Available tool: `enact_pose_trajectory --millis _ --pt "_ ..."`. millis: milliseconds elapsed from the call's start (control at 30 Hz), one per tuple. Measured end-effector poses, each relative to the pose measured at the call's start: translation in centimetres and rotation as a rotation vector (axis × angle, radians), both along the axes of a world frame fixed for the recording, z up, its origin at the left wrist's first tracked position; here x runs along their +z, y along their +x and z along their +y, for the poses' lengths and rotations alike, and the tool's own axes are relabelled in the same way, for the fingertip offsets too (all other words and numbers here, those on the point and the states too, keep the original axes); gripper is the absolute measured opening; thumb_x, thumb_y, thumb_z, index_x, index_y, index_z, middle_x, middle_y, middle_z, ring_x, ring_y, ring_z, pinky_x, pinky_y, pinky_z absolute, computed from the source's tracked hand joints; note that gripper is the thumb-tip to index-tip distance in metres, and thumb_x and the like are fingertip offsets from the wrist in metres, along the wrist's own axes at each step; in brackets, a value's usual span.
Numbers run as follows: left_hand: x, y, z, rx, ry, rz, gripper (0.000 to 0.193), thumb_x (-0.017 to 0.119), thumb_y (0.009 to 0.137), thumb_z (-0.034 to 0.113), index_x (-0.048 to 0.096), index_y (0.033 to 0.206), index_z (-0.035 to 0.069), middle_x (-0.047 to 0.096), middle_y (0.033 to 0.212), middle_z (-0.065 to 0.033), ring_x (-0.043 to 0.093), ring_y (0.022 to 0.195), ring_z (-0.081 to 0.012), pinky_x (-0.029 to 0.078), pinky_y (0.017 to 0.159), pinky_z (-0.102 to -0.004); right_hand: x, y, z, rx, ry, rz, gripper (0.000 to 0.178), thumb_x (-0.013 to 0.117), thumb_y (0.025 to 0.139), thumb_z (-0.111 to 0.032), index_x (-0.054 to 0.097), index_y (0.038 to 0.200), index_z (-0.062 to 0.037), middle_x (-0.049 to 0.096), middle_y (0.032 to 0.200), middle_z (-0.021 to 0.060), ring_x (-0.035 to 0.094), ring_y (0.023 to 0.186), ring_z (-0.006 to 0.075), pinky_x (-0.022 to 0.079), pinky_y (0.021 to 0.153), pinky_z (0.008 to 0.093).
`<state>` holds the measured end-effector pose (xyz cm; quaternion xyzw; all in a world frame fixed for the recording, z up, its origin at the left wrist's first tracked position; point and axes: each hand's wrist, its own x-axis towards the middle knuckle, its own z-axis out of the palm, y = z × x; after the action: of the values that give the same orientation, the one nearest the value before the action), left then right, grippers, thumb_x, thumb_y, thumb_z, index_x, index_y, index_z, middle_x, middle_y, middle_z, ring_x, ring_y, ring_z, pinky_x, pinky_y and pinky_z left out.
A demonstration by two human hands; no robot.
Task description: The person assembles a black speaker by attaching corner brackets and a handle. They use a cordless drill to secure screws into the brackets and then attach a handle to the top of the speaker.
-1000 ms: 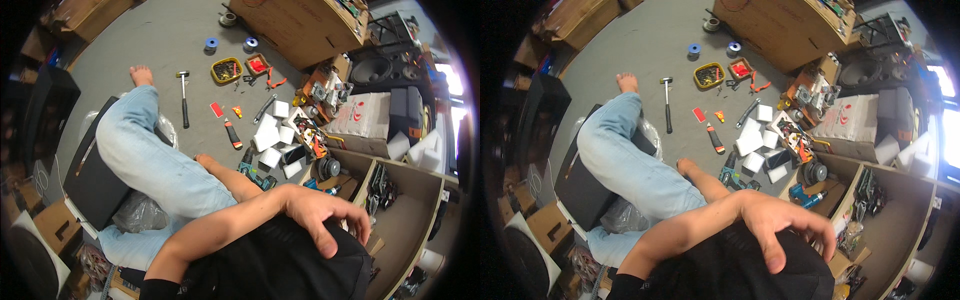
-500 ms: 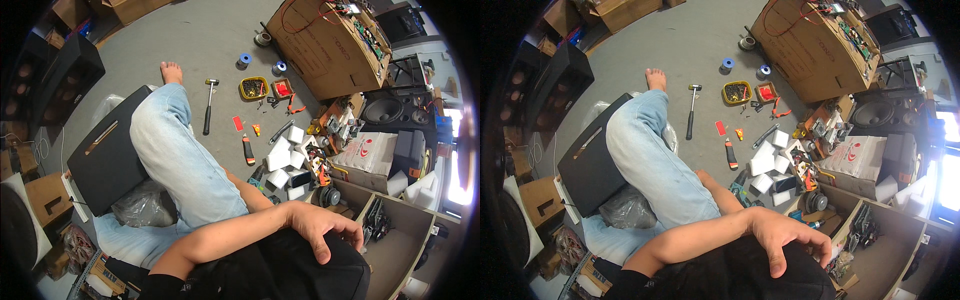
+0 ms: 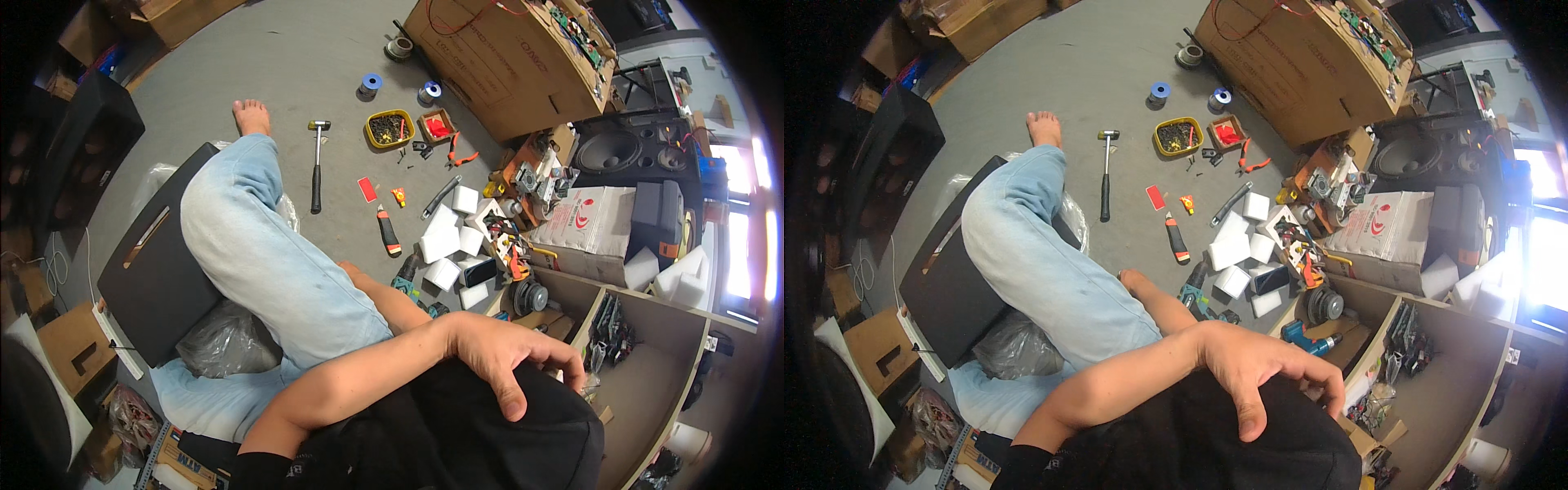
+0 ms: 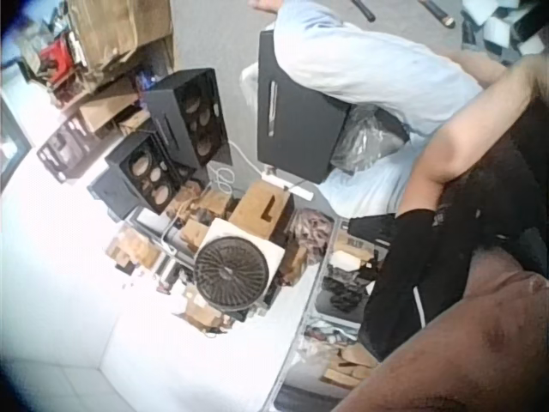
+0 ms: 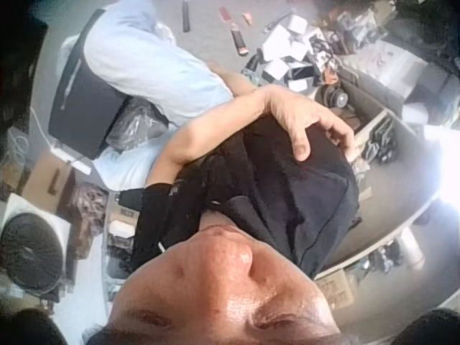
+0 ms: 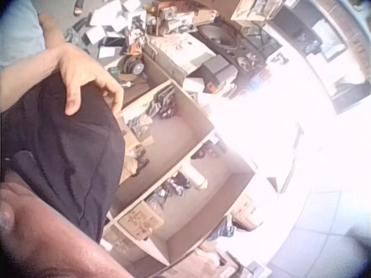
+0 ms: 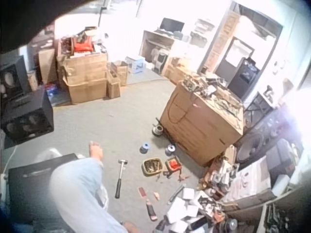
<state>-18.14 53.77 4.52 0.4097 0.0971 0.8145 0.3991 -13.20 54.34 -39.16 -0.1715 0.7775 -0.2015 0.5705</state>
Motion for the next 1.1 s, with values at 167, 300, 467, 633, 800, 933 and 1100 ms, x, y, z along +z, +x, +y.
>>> enact_pose_trajectory --millis 167,300,467,633,800,933,1100 --pt "-0.2 -0.2 0.5 0.011 0.029 0.006 0.085 0.101 0.059 0.051 0.057 0.118 0.008 0.057 0.103 0.001 0.057 0.099 -0.0124 0.045 0.086 -0.0279 -4.9 1.3 1.2 0.088 -0.022 0.148 0.037 0.072 0.08 -0.026 0.077 0.105 -0.0006 0.071 0.116 0.0262 0.069 0.112 0.0418 0.056 0.094 0.0476" --pt "-1.1 -0.8 1.1 0.024 0.036 0.011 0.085 0.1 0.061 0.05 0.057 0.121 0.006 0.058 0.106 -0.0005 0.057 0.099 -0.0132 0.045 0.087 -0.0282 -4.3 0.9 -0.4 0.194 0.018 0.098 0.04 0.075 0.077 -0.025 0.077 0.108 -0.0005 0.071 0.117 0.0263 0.069 0.114 0.0403 0.056 0.095 0.0467" --pt "-1.7 -1.0 -0.7 0.088 -0.055 -0.002 0.079 0.098 0.064 0.048 0.058 0.118 0.005 0.059 0.106 -0.0019 0.057 0.099 -0.0132 0.045 0.087 -0.0287 -2.6 1.0 -0.9 0.174 0.079 0.109 0.04 0.075 0.076 -0.024 0.078 0.11 -0.0026 0.072 0.12 0.0241 0.07 0.115 0.0378 0.056 0.096 0.0457" --pt "-4.1 -1.3 -0.1 0.217 -0.225 -0.004 0.058 0.095 0.073 0.041 0.058 0.101 0.007 0.058 0.093 0.0017 0.054 0.085 -0.0082 0.043 0.072 -0.0275 -2.6 0.4 -1.5 0.255 0.111 0.129 0.039 0.071 0.078 -0.021 0.078 0.113 -0.0055 0.073 0.12 0.0226 0.07 0.114 0.0376 0.056 0.099 0.0454" --pt "-3.9 4.3 -10.5 0.598 -0.764 -0.096 0.039 0.09 0.08 0.024 0.061 0.098 0.007 0.059 0.091 0.0008 0.053 0.082 -0.0108 0.04 0.073 -0.0265 -6.2 0.7 -0.3 0.038 -0.094 0.113 0.026 0.065 0.085 -0.021 0.076 0.102 -0.0045 0.075 0.103 0.018 0.071 0.095 0.0364 0.057 0.086 0.0451" --pt "-7.5 14.2 -20.6 0.579 -0.591 -0.35 0.049 0.086 0.083 0.035 0.066 0.112 0.0 0.069 0.108 -0.0091 0.064 0.091 -0.0186 0.047 0.07 -0.0334 -8.6 0.6 3.2 -0.413 -0.204 -0.123 0.013 0.067 0.087 -0.014 0.072 0.088 -0.0021 0.076 0.084 0.0119 0.071 0.071 0.0213 0.057 0.068 0.0358" --pt "-16.4 24.4 -22.6 1.314 -0.519 -1.417 0.056 0.072 0.095 0.037 0.058 0.132 -0.002 0.07 0.122 -0.0125 0.068 0.103 -0.0239 0.051 0.081 -0.0348 -5.7 -1.3 2.7 -0.561 -0.147 -0.312 0.011 0.065 0.088 -0.007 0.07 0.08 -0.0011 0.074 0.078 0.0107 0.069 0.067 0.0152 0.055 0.062 0.0303"
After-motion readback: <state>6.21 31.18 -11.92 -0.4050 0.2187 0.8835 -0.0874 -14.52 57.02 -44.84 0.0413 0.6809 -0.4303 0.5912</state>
